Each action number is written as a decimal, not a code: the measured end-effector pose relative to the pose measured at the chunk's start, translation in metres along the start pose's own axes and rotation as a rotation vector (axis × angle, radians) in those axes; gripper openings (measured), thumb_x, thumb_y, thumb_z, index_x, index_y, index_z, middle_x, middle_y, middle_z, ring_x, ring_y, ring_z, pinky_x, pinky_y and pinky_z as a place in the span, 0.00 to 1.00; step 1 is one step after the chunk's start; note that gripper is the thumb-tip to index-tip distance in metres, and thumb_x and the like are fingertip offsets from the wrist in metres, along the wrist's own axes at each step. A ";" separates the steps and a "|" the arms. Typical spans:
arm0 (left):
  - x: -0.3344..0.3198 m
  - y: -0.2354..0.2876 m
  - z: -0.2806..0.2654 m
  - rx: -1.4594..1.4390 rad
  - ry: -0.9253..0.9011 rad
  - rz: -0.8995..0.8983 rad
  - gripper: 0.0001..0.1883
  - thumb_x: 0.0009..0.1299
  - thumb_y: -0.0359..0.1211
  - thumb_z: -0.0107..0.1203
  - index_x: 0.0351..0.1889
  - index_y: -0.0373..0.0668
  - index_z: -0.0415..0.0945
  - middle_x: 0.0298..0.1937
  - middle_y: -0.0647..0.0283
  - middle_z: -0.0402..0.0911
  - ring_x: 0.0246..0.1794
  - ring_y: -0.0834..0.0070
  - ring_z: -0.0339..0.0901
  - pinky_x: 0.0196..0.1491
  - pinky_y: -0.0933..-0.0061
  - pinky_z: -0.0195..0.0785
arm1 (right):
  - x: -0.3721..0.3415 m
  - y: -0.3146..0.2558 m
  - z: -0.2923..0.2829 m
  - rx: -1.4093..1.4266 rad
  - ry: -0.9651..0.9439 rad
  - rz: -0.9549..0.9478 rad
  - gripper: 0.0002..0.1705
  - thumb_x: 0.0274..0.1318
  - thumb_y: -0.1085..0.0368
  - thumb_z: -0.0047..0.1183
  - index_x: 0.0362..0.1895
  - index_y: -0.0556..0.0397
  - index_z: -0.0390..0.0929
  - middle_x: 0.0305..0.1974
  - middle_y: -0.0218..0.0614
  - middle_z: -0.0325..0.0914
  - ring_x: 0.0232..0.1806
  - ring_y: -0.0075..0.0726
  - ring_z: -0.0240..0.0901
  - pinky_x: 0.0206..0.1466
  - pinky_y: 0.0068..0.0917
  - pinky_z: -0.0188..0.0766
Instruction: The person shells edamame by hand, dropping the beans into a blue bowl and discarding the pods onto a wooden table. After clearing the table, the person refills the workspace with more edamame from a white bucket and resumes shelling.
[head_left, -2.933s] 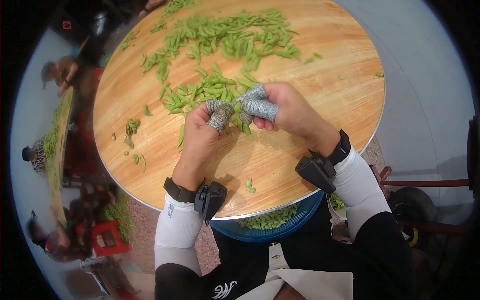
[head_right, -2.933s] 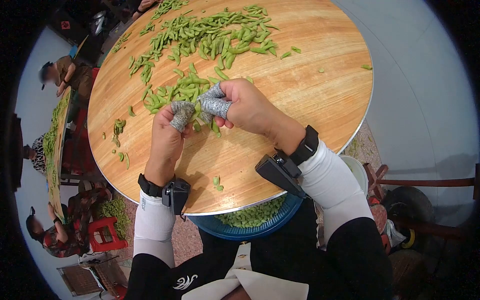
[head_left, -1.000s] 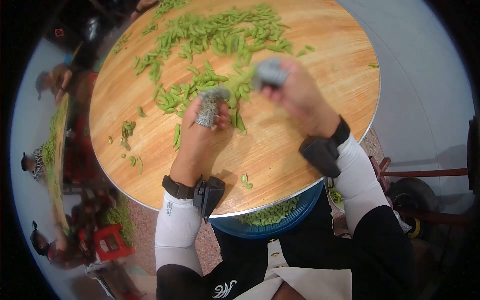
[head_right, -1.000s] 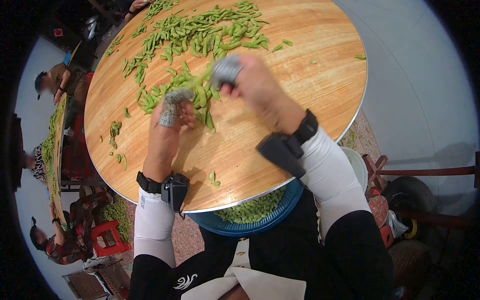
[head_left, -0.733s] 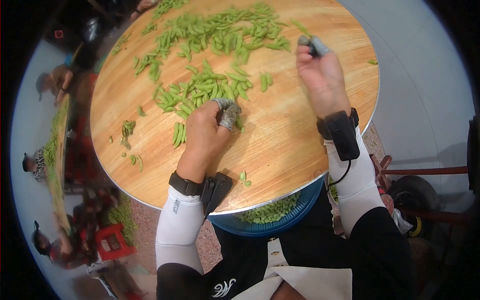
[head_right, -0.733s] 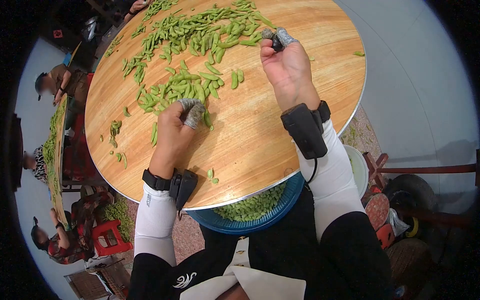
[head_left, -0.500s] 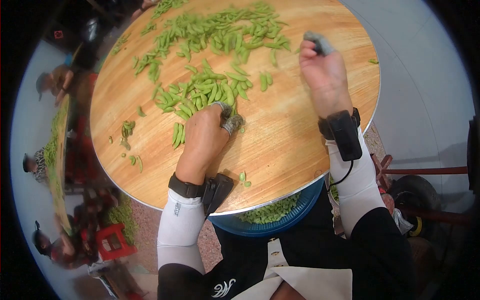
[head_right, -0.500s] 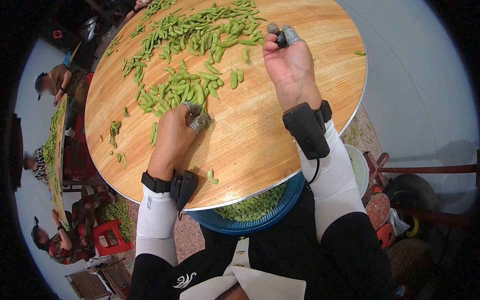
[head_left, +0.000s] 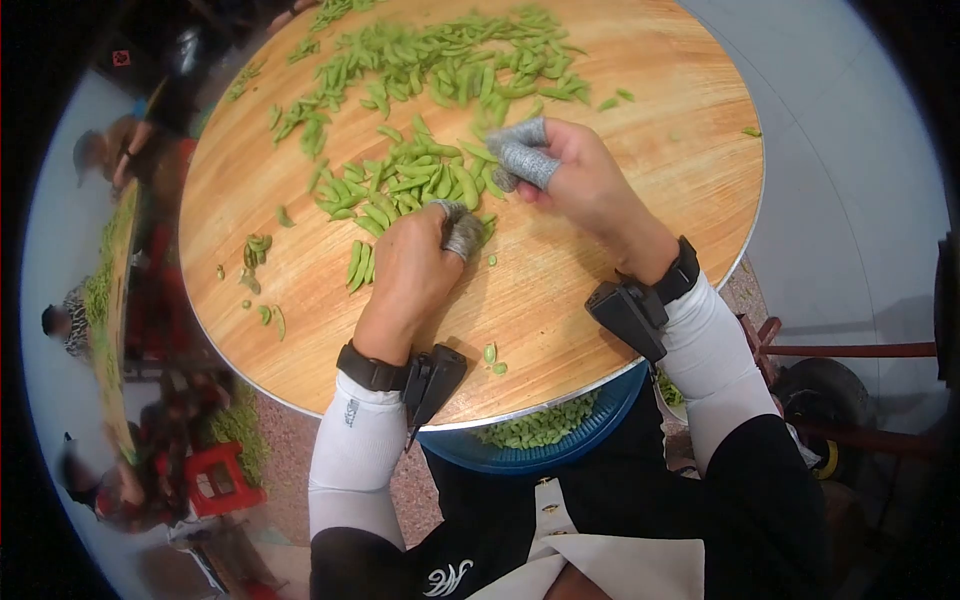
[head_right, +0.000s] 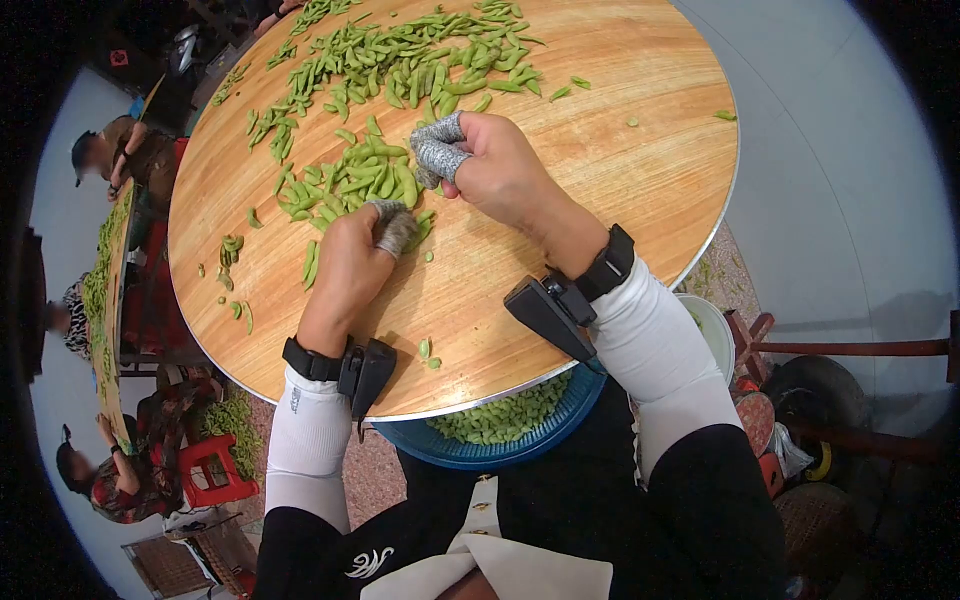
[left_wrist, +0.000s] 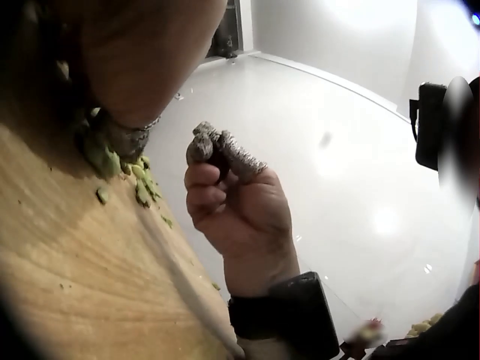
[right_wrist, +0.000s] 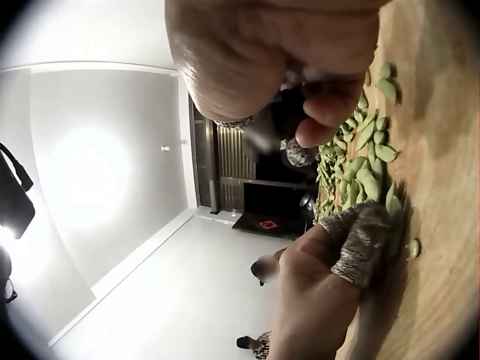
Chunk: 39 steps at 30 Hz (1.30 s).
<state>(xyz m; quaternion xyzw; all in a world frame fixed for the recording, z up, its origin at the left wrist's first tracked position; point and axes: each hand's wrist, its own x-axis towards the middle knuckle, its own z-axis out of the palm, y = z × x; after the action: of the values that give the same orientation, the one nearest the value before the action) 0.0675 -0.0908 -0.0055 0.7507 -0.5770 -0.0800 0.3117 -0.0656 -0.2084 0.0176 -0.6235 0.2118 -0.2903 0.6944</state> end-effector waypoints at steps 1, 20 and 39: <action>0.000 0.002 0.000 0.001 0.000 0.000 0.09 0.53 0.30 0.53 0.25 0.31 0.70 0.21 0.47 0.71 0.22 0.57 0.71 0.25 0.67 0.60 | 0.000 0.000 0.000 0.001 0.000 0.000 0.06 0.51 0.69 0.46 0.32 0.58 0.70 0.22 0.28 0.69 0.19 0.16 0.59 0.21 0.14 0.58; -0.006 0.009 -0.007 0.119 -0.130 0.059 0.10 0.50 0.29 0.55 0.27 0.33 0.70 0.26 0.51 0.73 0.27 0.58 0.71 0.30 0.68 0.63 | 0.000 0.005 0.005 0.027 -0.060 0.050 0.08 0.50 0.69 0.47 0.35 0.60 0.70 0.23 0.31 0.71 0.18 0.16 0.61 0.20 0.14 0.59; 0.003 -0.003 -0.013 -1.266 -0.106 -0.246 0.08 0.57 0.25 0.51 0.36 0.38 0.69 0.25 0.66 0.74 0.19 0.84 0.67 0.21 0.87 0.58 | -0.005 0.022 0.016 -0.304 -0.166 -0.116 0.07 0.45 0.70 0.48 0.29 0.62 0.70 0.18 0.34 0.70 0.18 0.23 0.63 0.22 0.23 0.61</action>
<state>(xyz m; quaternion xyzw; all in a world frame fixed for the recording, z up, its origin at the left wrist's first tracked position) 0.0775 -0.0882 0.0035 0.4774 -0.3426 -0.4767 0.6538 -0.0556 -0.1925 -0.0028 -0.7543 0.1587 -0.2420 0.5894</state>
